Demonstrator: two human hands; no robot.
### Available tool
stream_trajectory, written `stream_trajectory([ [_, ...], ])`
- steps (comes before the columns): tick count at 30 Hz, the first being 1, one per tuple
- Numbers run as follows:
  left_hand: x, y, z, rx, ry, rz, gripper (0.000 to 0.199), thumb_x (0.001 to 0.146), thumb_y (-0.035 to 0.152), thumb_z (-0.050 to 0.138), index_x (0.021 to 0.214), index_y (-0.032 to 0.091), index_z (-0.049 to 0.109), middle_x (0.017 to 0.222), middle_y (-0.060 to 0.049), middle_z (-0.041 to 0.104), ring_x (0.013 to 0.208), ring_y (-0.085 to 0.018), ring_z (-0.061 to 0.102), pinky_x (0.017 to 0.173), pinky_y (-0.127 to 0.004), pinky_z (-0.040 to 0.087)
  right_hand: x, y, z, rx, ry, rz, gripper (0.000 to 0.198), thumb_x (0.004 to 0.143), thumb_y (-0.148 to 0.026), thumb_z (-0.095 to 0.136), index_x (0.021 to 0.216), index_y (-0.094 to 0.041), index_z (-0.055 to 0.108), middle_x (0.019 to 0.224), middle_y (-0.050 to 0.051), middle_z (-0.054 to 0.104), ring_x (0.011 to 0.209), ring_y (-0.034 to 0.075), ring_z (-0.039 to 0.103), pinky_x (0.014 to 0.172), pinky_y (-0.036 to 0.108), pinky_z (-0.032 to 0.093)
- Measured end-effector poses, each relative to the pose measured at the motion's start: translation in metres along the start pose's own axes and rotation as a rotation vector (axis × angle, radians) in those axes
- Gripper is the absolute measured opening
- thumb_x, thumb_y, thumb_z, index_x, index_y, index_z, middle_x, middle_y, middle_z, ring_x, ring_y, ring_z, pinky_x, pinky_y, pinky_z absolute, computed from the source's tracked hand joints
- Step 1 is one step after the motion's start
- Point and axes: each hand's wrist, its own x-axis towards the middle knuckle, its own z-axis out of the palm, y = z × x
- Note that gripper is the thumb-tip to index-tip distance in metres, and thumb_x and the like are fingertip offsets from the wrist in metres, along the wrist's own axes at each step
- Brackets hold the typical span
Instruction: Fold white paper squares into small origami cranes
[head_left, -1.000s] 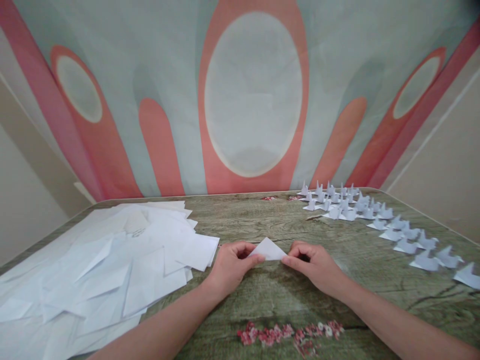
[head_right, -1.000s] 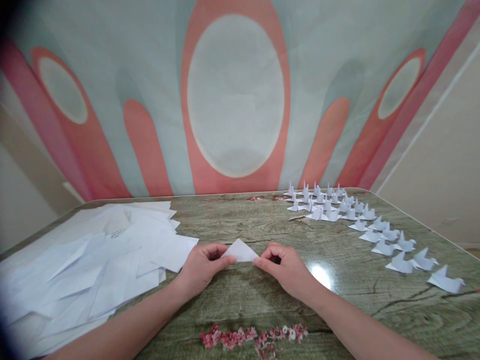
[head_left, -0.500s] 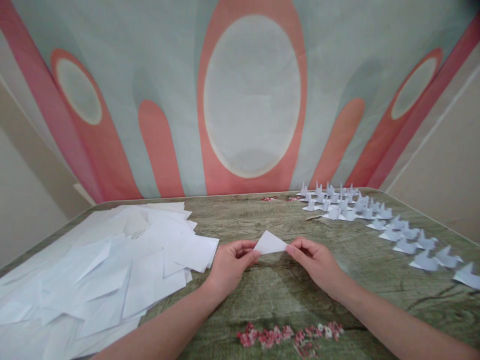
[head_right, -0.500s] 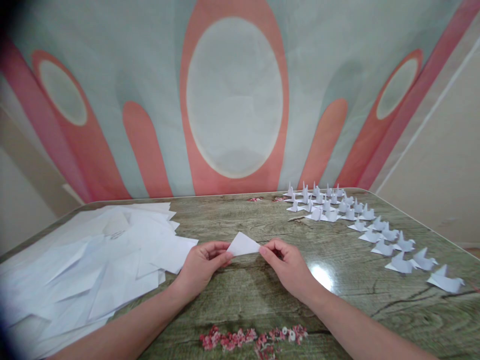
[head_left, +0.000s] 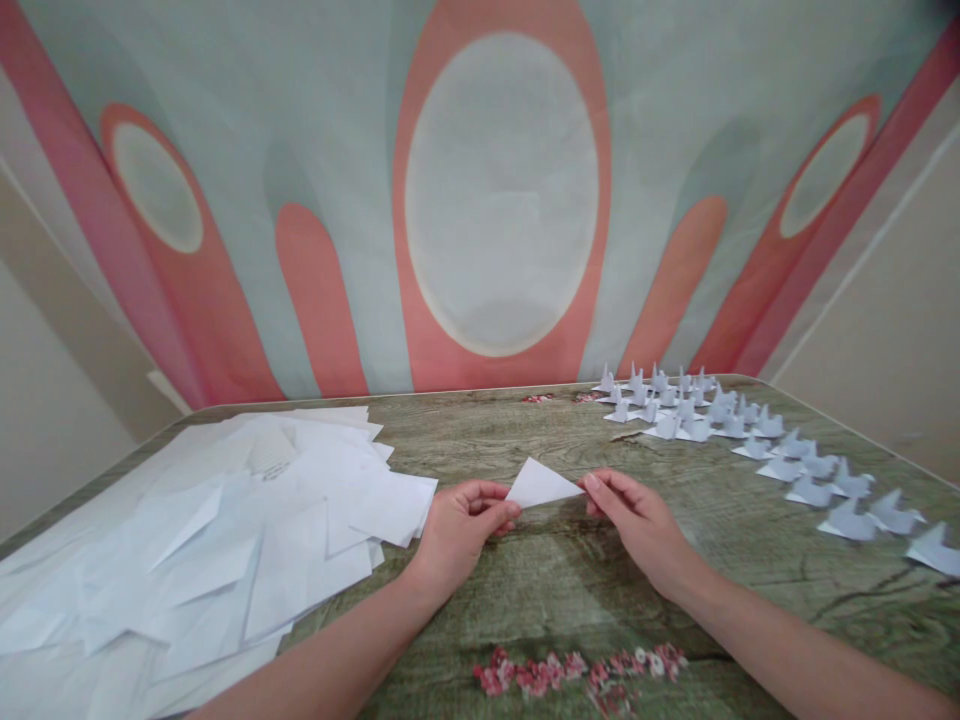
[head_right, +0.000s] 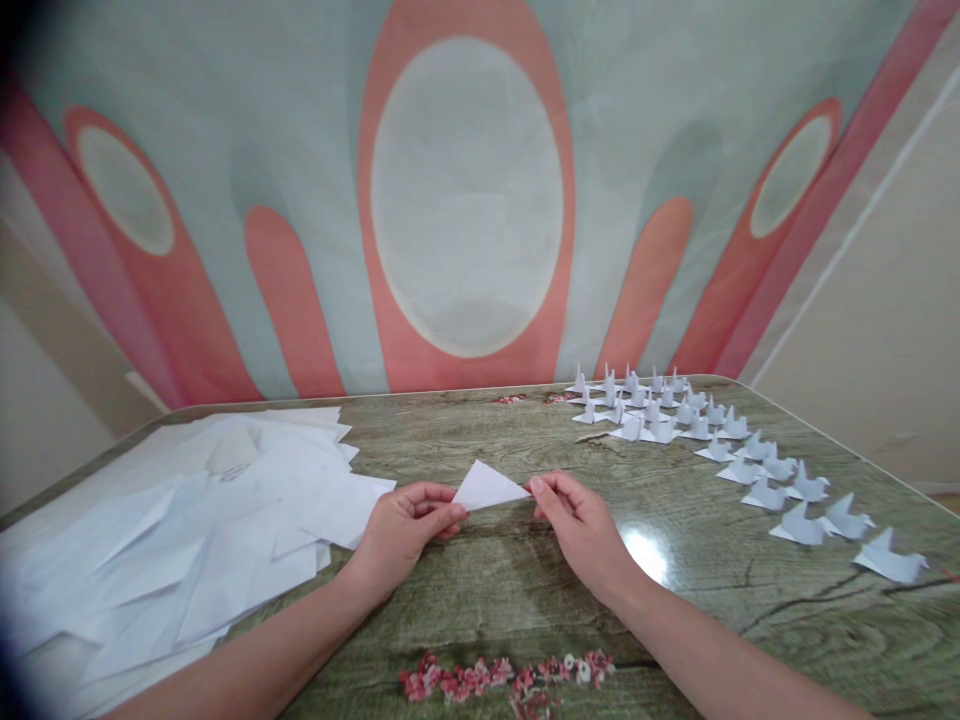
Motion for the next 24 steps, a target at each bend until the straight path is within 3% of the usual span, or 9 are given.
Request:
stream_trajectory([
  [4, 0.001, -0.003, 0.000, -0.015, -0.027, -0.009, 0.031, 0.055, 0.034, 0.076, 0.074, 0.012, 0.065, 0.063, -0.003, 0.068, 0.054, -0.012, 0.060, 0.054, -0.023, 0.049, -0.001, -0.002, 0.000, 0.092, -0.003, -0.001, 0.029, 0.084, -0.044, 0.048, 0.093, -0.018, 0.056, 0.074, 0.001, 0.056, 0.069, 0.014, 0.053, 0.066, 0.025, 0.042],
  [8, 0.001, -0.005, 0.000, -0.017, -0.066, -0.014, 0.026, 0.058, 0.030, 0.075, 0.075, 0.012, 0.065, 0.063, -0.001, 0.067, 0.054, -0.011, 0.059, 0.056, -0.021, 0.048, -0.004, -0.003, 0.001, 0.098, -0.074, -0.073, 0.021, 0.081, -0.039, 0.055, 0.085, -0.018, 0.054, 0.074, 0.000, 0.052, 0.068, 0.013, 0.050, 0.062, 0.023, 0.042],
  [17, 0.001, -0.007, -0.002, 0.028, -0.082, 0.034, 0.026, 0.060, 0.032, 0.073, 0.073, 0.012, 0.065, 0.056, 0.000, 0.064, 0.049, -0.010, 0.055, 0.050, -0.019, 0.043, -0.005, 0.001, 0.003, -0.058, -0.126, -0.161, 0.017, 0.079, -0.033, 0.056, 0.087, -0.018, 0.056, 0.085, 0.003, 0.055, 0.076, 0.016, 0.053, 0.065, 0.025, 0.043],
  [24, -0.001, -0.005, -0.001, 0.016, -0.079, 0.027, 0.030, 0.062, 0.037, 0.071, 0.076, 0.012, 0.064, 0.060, -0.003, 0.067, 0.050, -0.012, 0.059, 0.051, -0.022, 0.047, -0.007, -0.011, 0.003, -0.182, -0.166, -0.252, 0.012, 0.080, -0.028, 0.054, 0.081, -0.018, 0.060, 0.081, 0.003, 0.056, 0.076, 0.016, 0.054, 0.067, 0.026, 0.042],
])
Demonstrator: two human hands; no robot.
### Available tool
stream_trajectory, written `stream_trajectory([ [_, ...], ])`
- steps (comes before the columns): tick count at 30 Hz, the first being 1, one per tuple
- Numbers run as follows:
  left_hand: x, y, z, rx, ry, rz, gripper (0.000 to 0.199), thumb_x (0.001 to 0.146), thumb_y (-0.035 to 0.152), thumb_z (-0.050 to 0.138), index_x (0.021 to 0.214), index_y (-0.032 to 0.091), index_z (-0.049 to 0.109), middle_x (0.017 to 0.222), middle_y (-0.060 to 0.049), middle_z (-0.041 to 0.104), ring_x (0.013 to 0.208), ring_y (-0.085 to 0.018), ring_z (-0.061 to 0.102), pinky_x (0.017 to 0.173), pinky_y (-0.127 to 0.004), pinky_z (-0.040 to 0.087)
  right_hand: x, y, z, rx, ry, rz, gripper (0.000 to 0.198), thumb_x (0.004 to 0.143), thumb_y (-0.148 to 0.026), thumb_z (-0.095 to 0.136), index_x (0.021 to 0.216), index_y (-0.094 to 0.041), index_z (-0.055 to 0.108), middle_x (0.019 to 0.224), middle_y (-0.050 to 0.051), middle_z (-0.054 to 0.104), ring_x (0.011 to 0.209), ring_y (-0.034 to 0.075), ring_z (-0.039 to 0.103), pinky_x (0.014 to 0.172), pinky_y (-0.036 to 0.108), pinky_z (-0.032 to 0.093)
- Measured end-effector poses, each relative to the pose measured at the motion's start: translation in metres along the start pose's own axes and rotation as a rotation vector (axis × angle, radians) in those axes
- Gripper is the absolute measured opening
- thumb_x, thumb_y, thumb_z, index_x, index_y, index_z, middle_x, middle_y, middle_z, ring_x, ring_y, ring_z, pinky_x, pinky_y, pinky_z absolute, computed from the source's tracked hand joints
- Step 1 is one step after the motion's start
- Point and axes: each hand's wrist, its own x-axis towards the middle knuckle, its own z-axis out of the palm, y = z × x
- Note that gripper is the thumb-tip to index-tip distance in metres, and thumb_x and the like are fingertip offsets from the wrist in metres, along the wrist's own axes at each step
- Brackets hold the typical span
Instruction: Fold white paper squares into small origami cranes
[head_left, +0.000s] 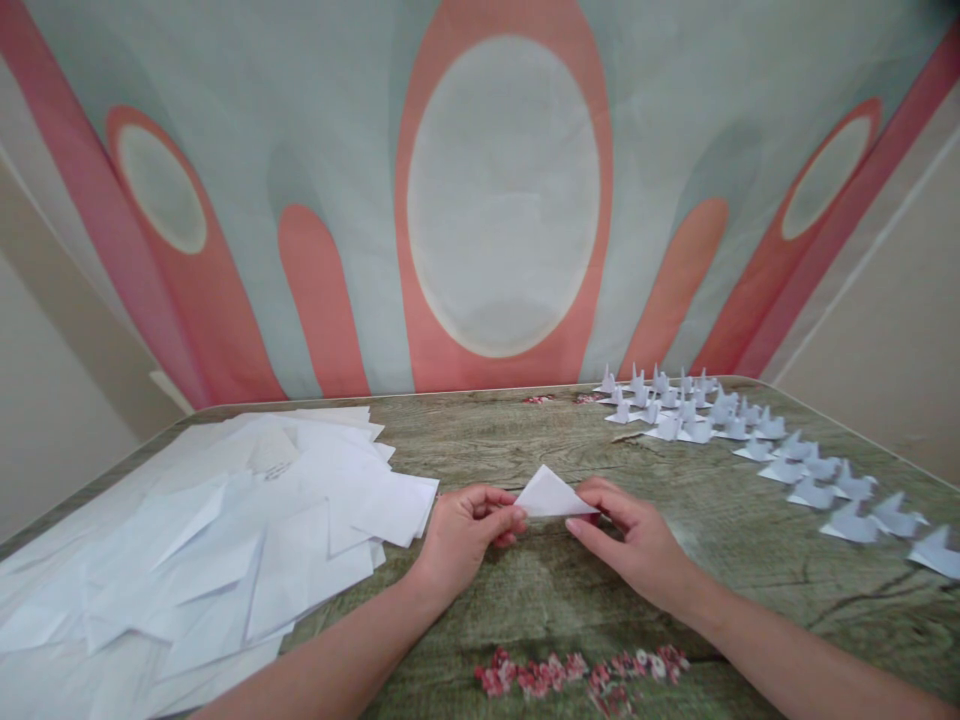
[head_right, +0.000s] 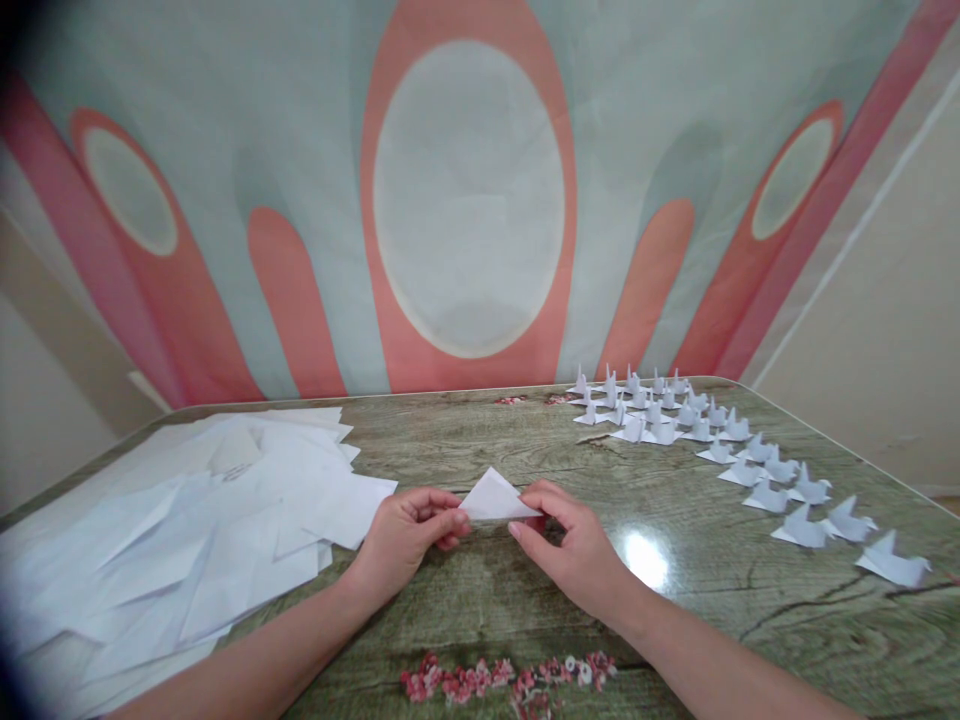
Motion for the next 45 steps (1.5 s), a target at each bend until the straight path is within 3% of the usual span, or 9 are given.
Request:
stream_trajectory([
  [5, 0.001, -0.001, -0.001, 0.072, 0.025, 0.068, 0.032, 0.074, 0.041, 0.059, 0.088, 0.013, 0.064, 0.073, -0.005, 0.069, 0.064, -0.016, 0.064, 0.058, -0.025, 0.051, -0.001, 0.000, 0.001, -0.007, 0.022, -0.022, 0.013, 0.081, -0.026, 0.053, 0.087, -0.018, 0.062, 0.084, 0.004, 0.056, 0.077, 0.016, 0.054, 0.068, 0.026, 0.043],
  [9, -0.001, -0.001, -0.003, 0.284, 0.085, 0.360, 0.033, 0.073, 0.026, 0.063, 0.106, 0.021, 0.059, 0.107, -0.006, 0.058, 0.096, -0.019, 0.056, 0.076, -0.030, 0.049, -0.003, 0.002, 0.004, -0.051, 0.039, -0.100, 0.017, 0.082, -0.022, 0.051, 0.095, -0.019, 0.060, 0.088, 0.005, 0.055, 0.076, 0.016, 0.054, 0.067, 0.026, 0.045],
  [13, -0.009, 0.004, -0.001, 0.569, 0.116, 0.526, 0.045, 0.068, 0.018, 0.069, 0.110, 0.026, 0.056, 0.100, -0.003, 0.052, 0.088, -0.016, 0.052, 0.075, -0.029, 0.046, -0.008, 0.003, 0.010, -0.183, -0.045, -0.217, 0.027, 0.082, -0.013, 0.046, 0.106, -0.020, 0.057, 0.095, 0.007, 0.055, 0.085, 0.018, 0.054, 0.074, 0.029, 0.045],
  [19, -0.016, 0.004, 0.003, 0.607, -0.012, 0.589, 0.014, 0.072, 0.014, 0.064, 0.085, 0.020, 0.062, 0.091, -0.003, 0.055, 0.083, -0.015, 0.053, 0.073, -0.025, 0.045, -0.013, 0.001, 0.015, -0.372, -0.105, -0.286, 0.035, 0.082, -0.010, 0.045, 0.115, -0.021, 0.052, 0.099, 0.008, 0.054, 0.088, 0.020, 0.051, 0.076, 0.035, 0.043],
  [23, -0.013, -0.001, 0.001, 0.621, -0.062, 0.599, 0.010, 0.073, 0.008, 0.060, 0.075, 0.018, 0.062, 0.079, -0.001, 0.060, 0.078, -0.014, 0.056, 0.072, -0.024, 0.043, -0.013, -0.004, 0.013, -0.403, -0.105, -0.262, 0.038, 0.078, -0.007, 0.047, 0.114, -0.020, 0.052, 0.091, 0.006, 0.055, 0.082, 0.020, 0.050, 0.076, 0.037, 0.041],
  [28, -0.011, -0.004, 0.000, 0.699, -0.089, 0.581, 0.009, 0.074, 0.010, 0.059, 0.075, 0.018, 0.063, 0.078, -0.001, 0.064, 0.077, -0.014, 0.058, 0.074, -0.025, 0.043, -0.008, 0.000, 0.007, -0.439, -0.109, -0.262, 0.052, 0.073, 0.002, 0.042, 0.119, -0.022, 0.050, 0.094, 0.007, 0.054, 0.085, 0.020, 0.050, 0.076, 0.036, 0.039],
  [35, -0.012, -0.003, -0.001, 0.779, -0.108, 0.529, 0.013, 0.074, 0.009, 0.057, 0.076, 0.020, 0.063, 0.082, 0.001, 0.066, 0.079, -0.014, 0.058, 0.076, -0.026, 0.043, -0.004, 0.005, 0.002, -0.602, -0.098, -0.291, 0.029, 0.082, -0.014, 0.050, 0.106, -0.024, 0.062, 0.082, 0.006, 0.050, 0.078, 0.020, 0.047, 0.068, 0.034, 0.038],
  [39, -0.013, -0.002, -0.002, 0.881, -0.094, 0.529, 0.014, 0.073, 0.009, 0.057, 0.078, 0.021, 0.062, 0.083, 0.002, 0.066, 0.082, -0.016, 0.056, 0.078, -0.029, 0.042, -0.005, 0.004, 0.002, -0.681, -0.102, -0.291, 0.026, 0.083, -0.014, 0.049, 0.099, -0.027, 0.066, 0.080, 0.006, 0.050, 0.078, 0.021, 0.045, 0.067, 0.034, 0.038],
  [45, -0.015, 0.002, -0.001, 0.985, -0.099, 0.572, 0.008, 0.077, 0.018, 0.059, 0.082, 0.021, 0.063, 0.085, 0.001, 0.066, 0.083, -0.017, 0.054, 0.079, -0.031, 0.041, -0.004, 0.003, 0.003, -0.633, -0.081, -0.282, 0.027, 0.082, -0.010, 0.051, 0.097, -0.025, 0.067, 0.096, 0.009, 0.054, 0.090, 0.023, 0.045, 0.076, 0.039, 0.039],
])
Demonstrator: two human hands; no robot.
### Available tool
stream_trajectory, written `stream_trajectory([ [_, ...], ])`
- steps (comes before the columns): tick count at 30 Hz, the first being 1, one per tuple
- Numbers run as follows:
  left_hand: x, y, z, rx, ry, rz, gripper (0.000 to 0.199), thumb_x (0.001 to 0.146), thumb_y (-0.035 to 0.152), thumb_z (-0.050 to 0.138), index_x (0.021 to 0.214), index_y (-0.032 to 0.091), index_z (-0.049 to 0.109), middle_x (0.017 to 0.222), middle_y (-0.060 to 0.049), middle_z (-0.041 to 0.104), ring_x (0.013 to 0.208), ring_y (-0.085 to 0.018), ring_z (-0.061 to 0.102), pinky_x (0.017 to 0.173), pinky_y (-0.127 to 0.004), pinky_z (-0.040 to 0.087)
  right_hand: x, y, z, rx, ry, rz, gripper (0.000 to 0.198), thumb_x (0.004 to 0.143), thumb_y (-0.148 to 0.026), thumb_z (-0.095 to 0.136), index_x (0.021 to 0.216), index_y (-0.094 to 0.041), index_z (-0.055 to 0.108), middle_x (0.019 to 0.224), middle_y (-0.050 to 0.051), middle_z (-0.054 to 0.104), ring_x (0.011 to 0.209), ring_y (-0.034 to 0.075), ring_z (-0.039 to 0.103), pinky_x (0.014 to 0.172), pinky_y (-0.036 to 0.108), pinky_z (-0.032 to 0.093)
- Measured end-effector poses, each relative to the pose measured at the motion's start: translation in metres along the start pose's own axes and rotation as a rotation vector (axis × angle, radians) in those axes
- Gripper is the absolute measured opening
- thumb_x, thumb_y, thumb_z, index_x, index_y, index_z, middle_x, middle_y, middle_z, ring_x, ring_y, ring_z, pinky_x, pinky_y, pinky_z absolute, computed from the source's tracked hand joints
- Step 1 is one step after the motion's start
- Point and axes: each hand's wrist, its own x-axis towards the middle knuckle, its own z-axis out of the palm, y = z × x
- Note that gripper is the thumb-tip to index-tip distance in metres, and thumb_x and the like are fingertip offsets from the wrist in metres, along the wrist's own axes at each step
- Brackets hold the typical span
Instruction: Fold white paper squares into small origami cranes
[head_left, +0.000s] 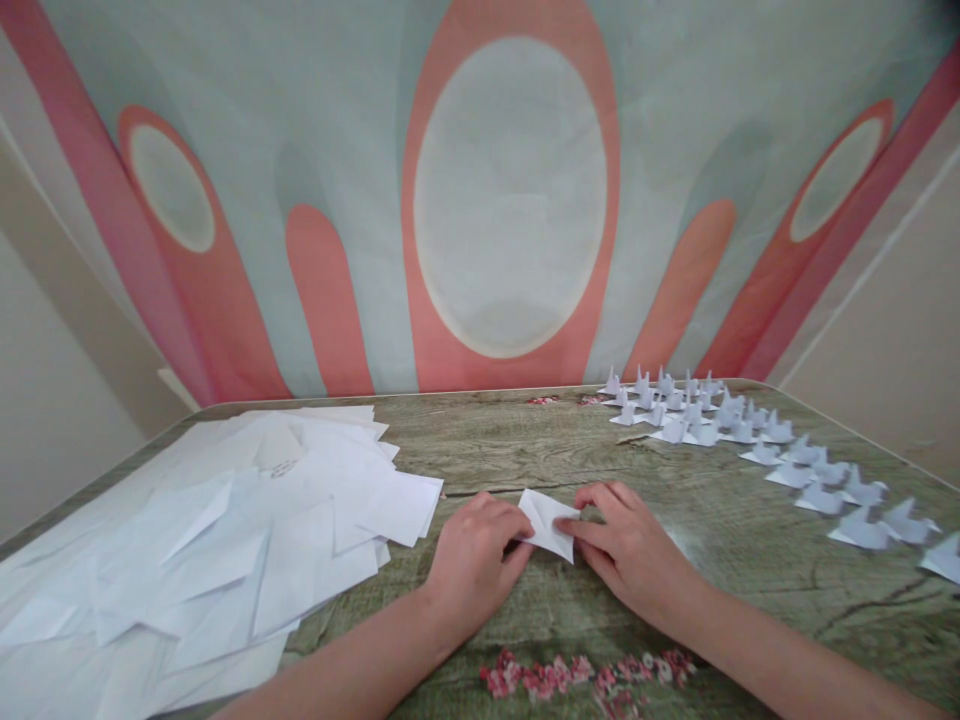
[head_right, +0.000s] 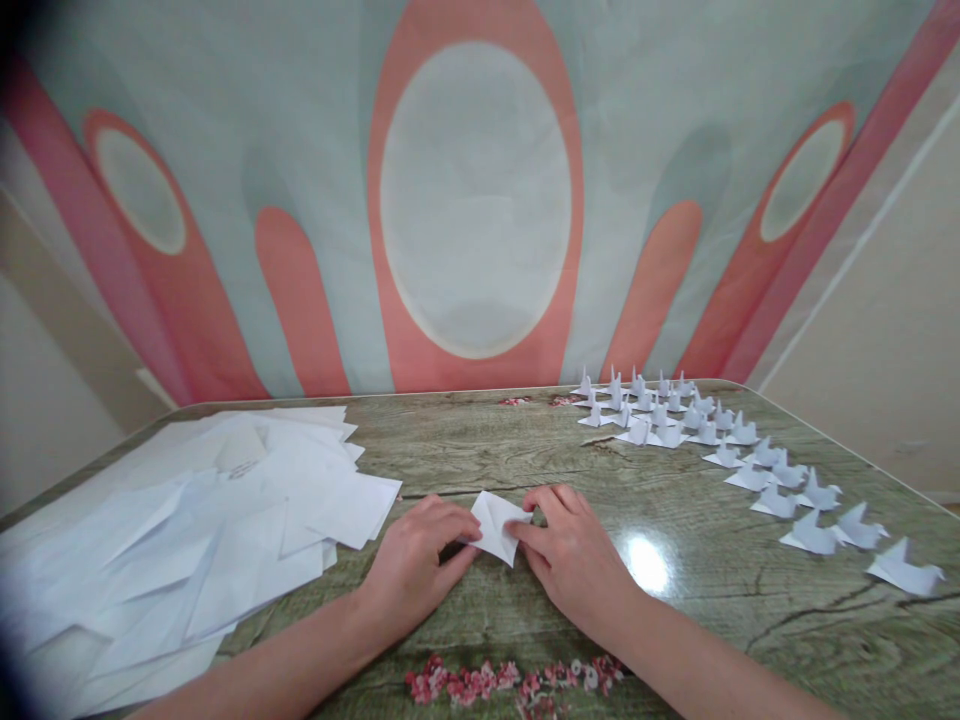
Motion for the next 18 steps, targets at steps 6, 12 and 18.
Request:
stream_trajectory([
  [6, 0.0005, 0.0024, -0.0017, 0.012, -0.016, -0.018, 0.014, 0.084, 0.027, 0.051, 0.082, 0.022, 0.064, 0.082, 0.001, 0.066, 0.081, -0.017, 0.055, 0.079, -0.030, 0.040, 0.0011, 0.0035, 0.0018, 0.188, -0.032, -0.039, 0.019, 0.085, -0.015, 0.049, 0.094, -0.023, 0.064, 0.094, 0.004, 0.062, 0.093, 0.020, 0.049, 0.082, 0.037, 0.038],
  [12, 0.0027, 0.0039, -0.0043, 0.003, -0.026, -0.078, 0.021, 0.086, 0.028, 0.046, 0.078, 0.021, 0.064, 0.077, -0.001, 0.065, 0.077, -0.016, 0.056, 0.074, -0.027, 0.041, 0.0003, 0.0079, 0.0046, 0.331, -0.063, 0.107, 0.016, 0.088, -0.026, 0.046, 0.081, -0.020, 0.059, 0.082, 0.002, 0.061, 0.080, 0.017, 0.053, 0.075, 0.033, 0.039],
  [18, 0.0020, 0.0025, -0.0024, -0.062, -0.010, -0.144, 0.018, 0.085, 0.028, 0.047, 0.084, 0.022, 0.063, 0.078, 0.000, 0.065, 0.073, -0.016, 0.058, 0.070, -0.026, 0.043, 0.0029, 0.0050, 0.0062, 0.367, -0.064, 0.204, 0.020, 0.089, -0.028, 0.042, 0.075, -0.020, 0.054, 0.073, 0.001, 0.057, 0.073, 0.017, 0.051, 0.068, 0.030, 0.040],
])
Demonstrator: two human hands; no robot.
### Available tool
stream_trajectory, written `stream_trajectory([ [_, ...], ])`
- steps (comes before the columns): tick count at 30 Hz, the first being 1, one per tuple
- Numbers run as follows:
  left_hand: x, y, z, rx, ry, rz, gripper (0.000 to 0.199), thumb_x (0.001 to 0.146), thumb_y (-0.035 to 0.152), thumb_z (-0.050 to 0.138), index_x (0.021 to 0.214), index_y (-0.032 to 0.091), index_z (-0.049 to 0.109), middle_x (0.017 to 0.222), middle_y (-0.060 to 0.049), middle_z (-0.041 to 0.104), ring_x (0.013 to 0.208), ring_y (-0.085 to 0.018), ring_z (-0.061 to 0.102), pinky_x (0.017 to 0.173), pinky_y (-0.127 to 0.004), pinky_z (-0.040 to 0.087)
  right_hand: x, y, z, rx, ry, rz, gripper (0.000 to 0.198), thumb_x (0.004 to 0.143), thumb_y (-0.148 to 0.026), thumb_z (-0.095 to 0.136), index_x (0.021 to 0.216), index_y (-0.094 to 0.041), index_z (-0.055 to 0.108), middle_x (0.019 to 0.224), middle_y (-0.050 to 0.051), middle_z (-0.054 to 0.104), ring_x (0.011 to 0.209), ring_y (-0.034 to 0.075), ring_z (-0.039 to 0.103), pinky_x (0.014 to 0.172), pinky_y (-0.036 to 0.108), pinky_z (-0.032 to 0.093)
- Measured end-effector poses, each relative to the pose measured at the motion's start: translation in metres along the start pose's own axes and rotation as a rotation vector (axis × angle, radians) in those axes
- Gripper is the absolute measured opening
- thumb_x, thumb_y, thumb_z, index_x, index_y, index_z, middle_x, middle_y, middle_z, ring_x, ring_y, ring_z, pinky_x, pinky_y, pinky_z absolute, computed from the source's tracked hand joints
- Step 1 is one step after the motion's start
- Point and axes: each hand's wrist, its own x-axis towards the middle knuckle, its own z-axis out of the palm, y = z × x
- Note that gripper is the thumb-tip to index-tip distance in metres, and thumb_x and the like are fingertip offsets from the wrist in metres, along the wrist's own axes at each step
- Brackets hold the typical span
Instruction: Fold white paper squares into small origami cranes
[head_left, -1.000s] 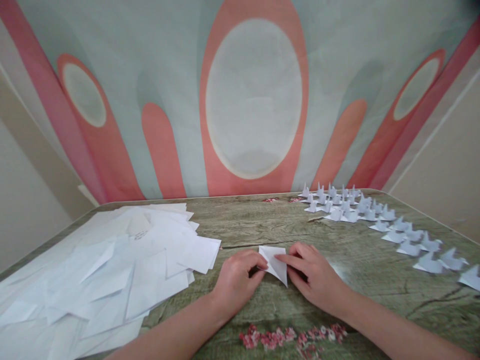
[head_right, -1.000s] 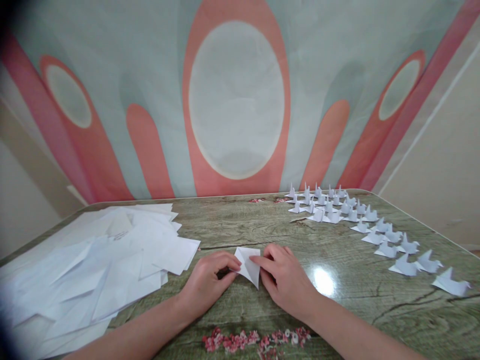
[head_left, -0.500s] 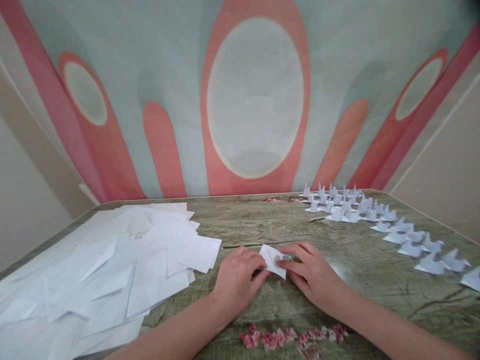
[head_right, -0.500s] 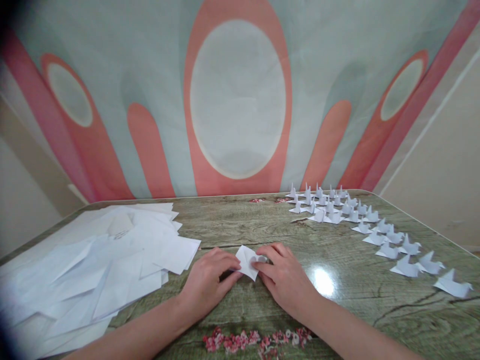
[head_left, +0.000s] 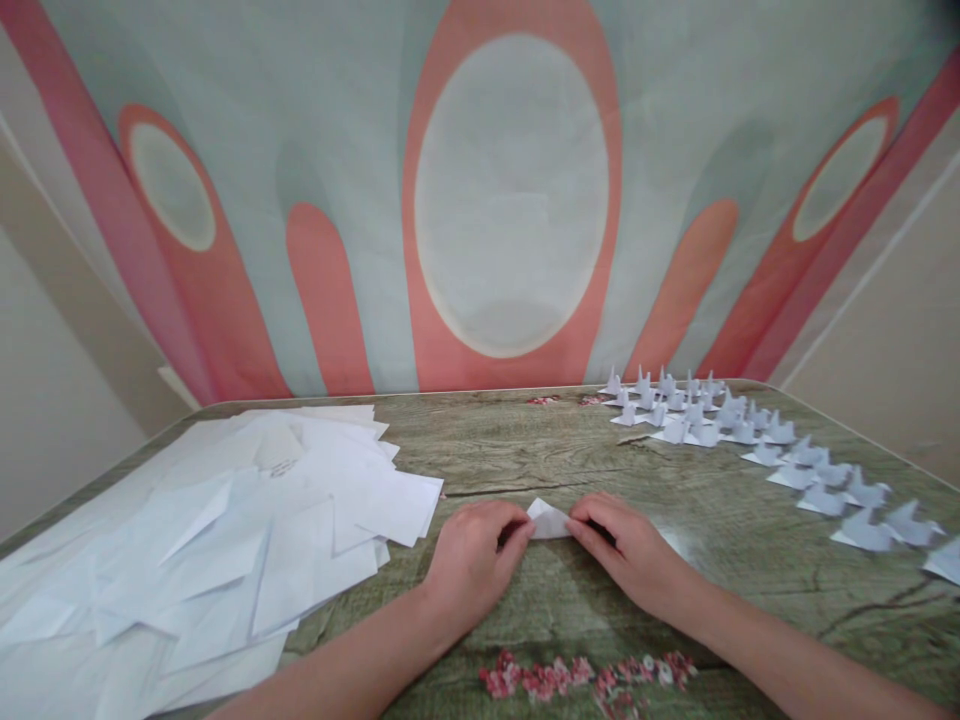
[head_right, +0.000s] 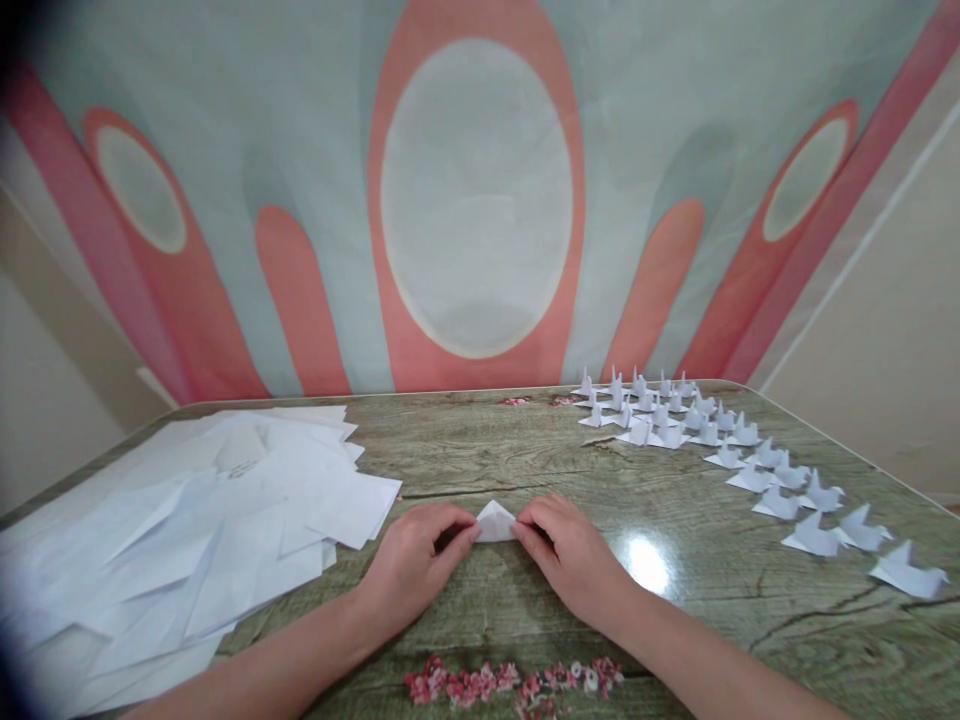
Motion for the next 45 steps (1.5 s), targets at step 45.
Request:
stream_trajectory([
  [45, 0.000, 0.003, 0.006, 0.380, -0.079, 0.298, 0.028, 0.089, 0.017, 0.039, 0.110, 0.019, 0.056, 0.110, -0.006, 0.061, 0.087, -0.018, 0.053, 0.081, -0.033, 0.043, 0.011, -0.003, 0.010, -0.098, 0.100, 0.013, 0.011, 0.083, -0.018, 0.047, 0.086, -0.019, 0.058, 0.083, 0.003, 0.053, 0.066, 0.014, 0.054, 0.063, 0.029, 0.045],
])
